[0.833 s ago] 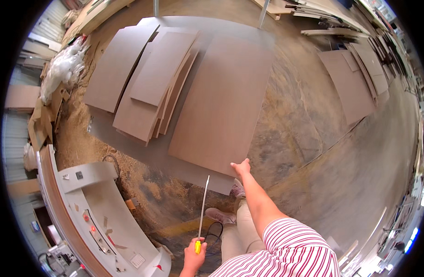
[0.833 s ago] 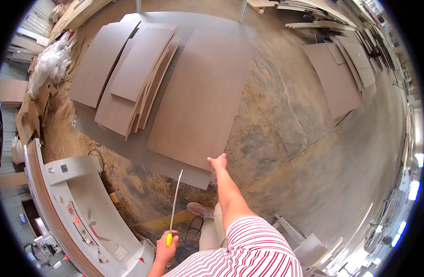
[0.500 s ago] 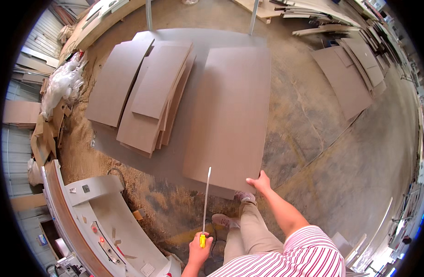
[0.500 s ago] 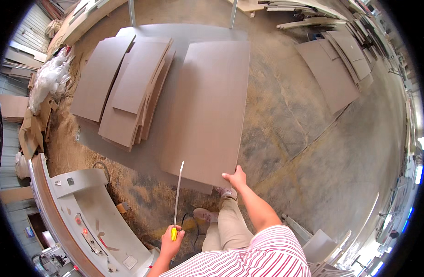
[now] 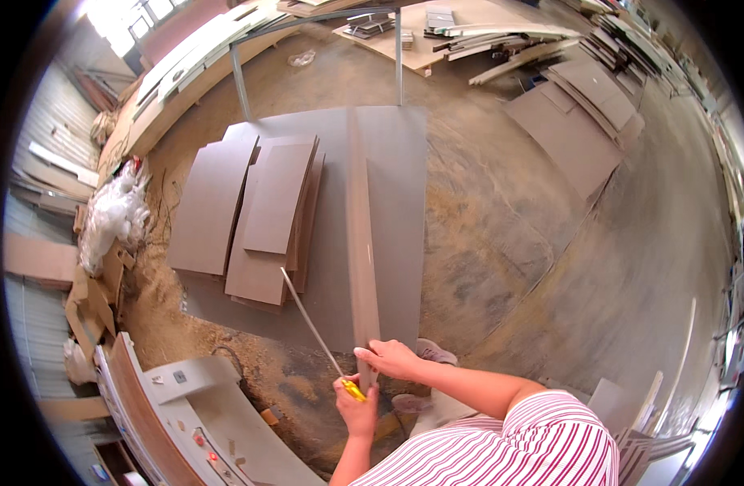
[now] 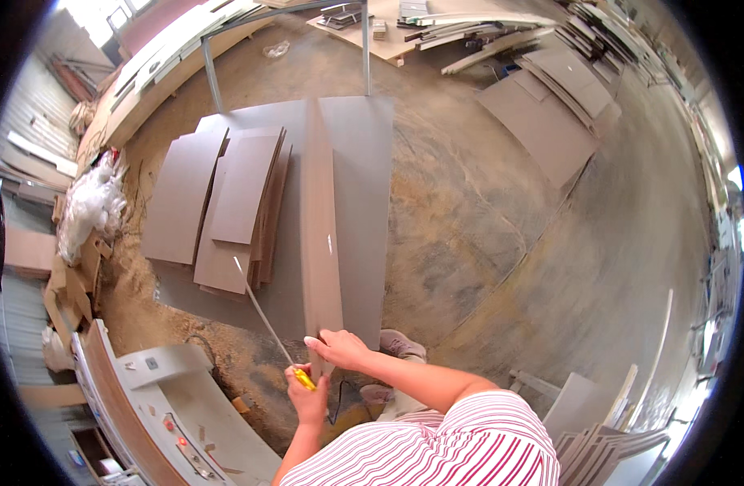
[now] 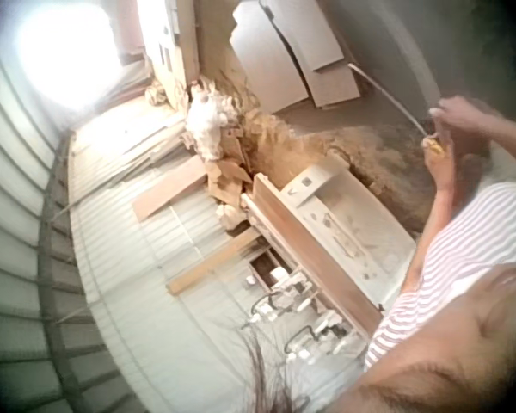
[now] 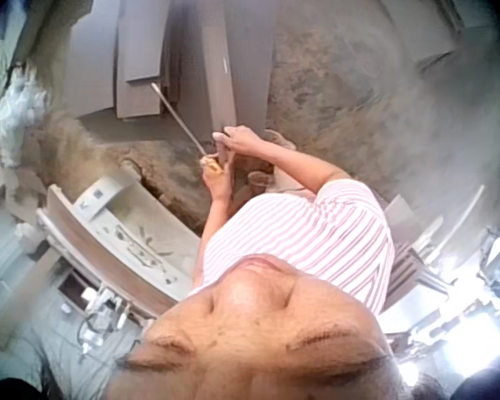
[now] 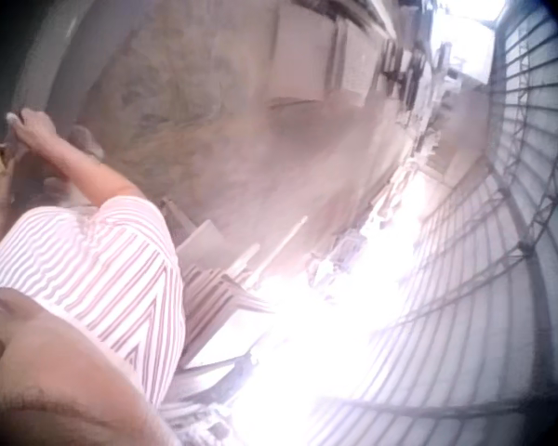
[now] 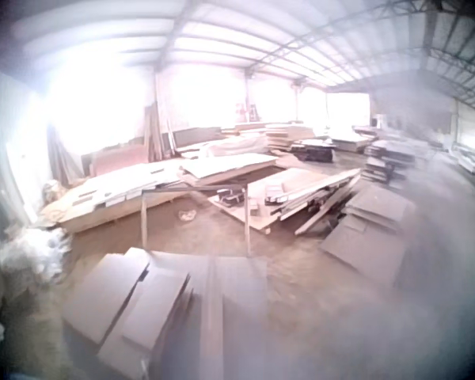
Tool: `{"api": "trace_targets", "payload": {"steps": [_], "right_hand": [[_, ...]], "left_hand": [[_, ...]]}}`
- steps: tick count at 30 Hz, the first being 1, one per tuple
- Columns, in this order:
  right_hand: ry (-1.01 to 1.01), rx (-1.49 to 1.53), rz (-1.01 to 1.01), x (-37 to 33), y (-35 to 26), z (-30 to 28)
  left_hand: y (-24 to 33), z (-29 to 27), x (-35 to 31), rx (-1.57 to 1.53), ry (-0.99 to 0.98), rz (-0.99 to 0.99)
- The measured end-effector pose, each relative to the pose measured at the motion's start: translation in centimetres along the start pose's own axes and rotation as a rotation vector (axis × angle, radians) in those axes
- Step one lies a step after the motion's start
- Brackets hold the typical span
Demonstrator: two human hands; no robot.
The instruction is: The person repeatedly picks up rectangular boards from a stack, places them on a CNC machine table, and then moves them to a different stack on the floor. The person handles the boards one at a time throughout the clip.
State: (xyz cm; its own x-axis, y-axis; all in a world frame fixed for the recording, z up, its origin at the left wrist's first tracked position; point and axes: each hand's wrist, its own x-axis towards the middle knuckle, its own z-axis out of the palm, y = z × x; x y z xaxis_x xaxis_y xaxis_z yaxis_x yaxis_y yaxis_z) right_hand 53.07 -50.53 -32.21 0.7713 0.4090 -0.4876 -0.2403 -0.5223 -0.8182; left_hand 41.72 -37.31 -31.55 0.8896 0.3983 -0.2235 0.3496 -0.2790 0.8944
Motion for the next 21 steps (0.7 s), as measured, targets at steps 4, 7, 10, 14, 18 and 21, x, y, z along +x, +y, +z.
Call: {"api": "trace_targets", "payload": {"steps": [4,7,10,14,18,21], "right_hand": [[-0.037,0.231,0.084,3.6,5.5,4.4],[0.074,0.077,0.171,6.4,12.6,5.9],[0.118,0.208,0.379,7.4,16.6,6.8],[-0.031,0.739,0.577,9.4,13.5,6.2],[-0.056,1.351,0.555,14.6,14.0,8.0],[0.064,1.441,0.408,16.8,14.3,10.0]], "left_hand": [[0.0,-5.0,3.3,0.366,-0.001,0.178],[2.7,-6.7,3.9,0.385,-0.047,0.174],[6.5,-8.5,2.8,0.323,-0.043,0.091],[12.2,-13.2,-0.8,0.258,-0.053,0.04],[18.6,-18.4,-7.3,0.467,-0.119,0.007],[22.2,-22.2,-13.4,0.566,-0.098,-0.272]]}}
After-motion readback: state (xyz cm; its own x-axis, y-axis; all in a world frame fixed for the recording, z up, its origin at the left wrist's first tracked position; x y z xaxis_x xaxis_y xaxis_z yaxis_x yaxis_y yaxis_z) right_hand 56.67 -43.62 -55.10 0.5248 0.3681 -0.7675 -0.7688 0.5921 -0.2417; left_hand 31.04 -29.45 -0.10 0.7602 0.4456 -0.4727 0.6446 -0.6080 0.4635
